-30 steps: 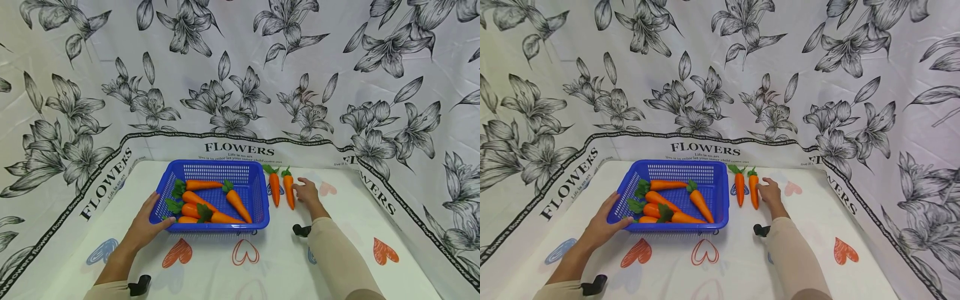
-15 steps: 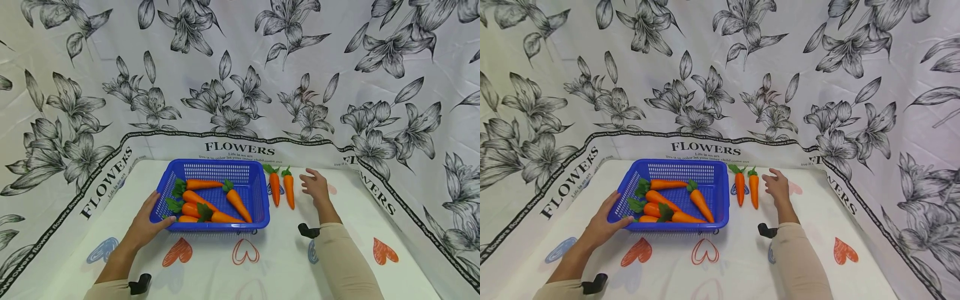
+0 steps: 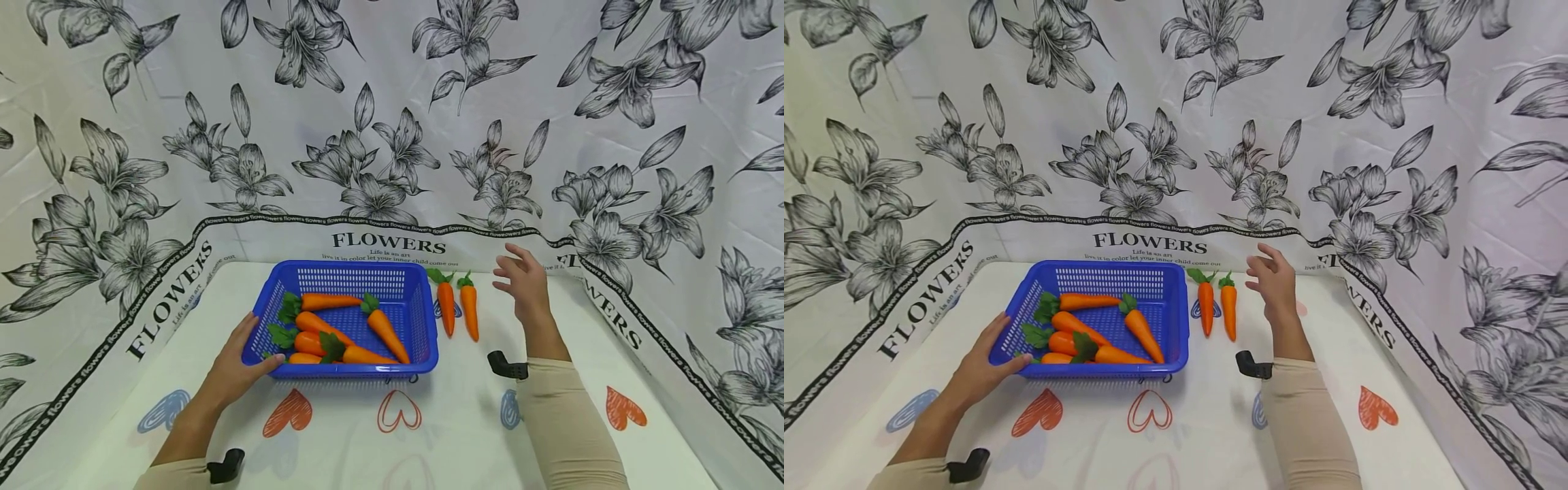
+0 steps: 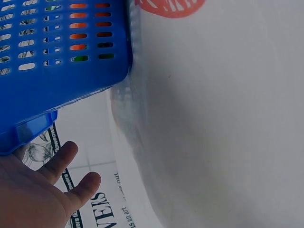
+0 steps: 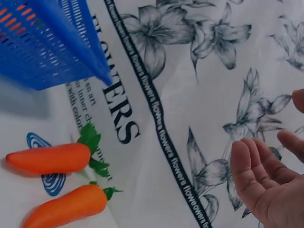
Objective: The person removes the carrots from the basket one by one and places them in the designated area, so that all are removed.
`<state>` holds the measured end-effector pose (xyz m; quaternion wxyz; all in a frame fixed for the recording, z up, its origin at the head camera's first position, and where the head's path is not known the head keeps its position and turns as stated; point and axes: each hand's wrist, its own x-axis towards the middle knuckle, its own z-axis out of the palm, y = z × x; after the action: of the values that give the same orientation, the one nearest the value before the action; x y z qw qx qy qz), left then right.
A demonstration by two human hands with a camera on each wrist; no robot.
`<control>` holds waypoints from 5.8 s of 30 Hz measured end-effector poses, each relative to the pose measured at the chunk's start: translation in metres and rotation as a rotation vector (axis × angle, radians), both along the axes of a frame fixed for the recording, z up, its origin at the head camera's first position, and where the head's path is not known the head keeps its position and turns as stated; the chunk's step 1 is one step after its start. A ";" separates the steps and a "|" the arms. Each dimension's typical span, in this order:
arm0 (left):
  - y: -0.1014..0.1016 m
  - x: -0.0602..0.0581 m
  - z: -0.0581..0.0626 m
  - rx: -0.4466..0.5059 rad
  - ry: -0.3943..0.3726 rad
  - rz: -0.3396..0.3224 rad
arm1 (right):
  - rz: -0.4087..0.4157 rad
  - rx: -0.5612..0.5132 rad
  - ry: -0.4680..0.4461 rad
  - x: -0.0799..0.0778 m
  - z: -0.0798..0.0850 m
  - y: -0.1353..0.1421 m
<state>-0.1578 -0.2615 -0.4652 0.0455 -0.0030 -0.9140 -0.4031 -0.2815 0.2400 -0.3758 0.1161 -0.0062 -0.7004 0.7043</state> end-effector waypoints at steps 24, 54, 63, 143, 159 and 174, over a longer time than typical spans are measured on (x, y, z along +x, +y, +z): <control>0.000 0.000 -0.002 0.007 0.004 -0.002 | 0.214 -0.125 0.313 0.027 0.065 -0.061; 0.000 0.001 -0.003 -0.007 -0.025 0.005 | 0.378 -0.120 0.369 0.017 0.075 -0.114; 0.000 -0.001 -0.002 -0.002 -0.017 0.000 | 0.394 -0.112 0.343 0.006 0.068 -0.125; 0.000 -0.002 -0.002 0.016 -0.014 -0.012 | 0.511 -0.079 0.070 -0.050 -0.027 -0.173; 0.000 -0.001 -0.002 0.011 -0.009 -0.013 | 0.572 0.053 -0.066 -0.051 -0.039 -0.173; 0.002 -0.001 -0.001 0.008 -0.018 -0.008 | 0.681 0.288 -0.264 -0.053 -0.054 -0.175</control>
<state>-0.1589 -0.2591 -0.4662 0.0356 -0.0028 -0.9128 -0.4069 -0.3345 0.0647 -0.4293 -0.2158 0.1522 -0.7629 0.5902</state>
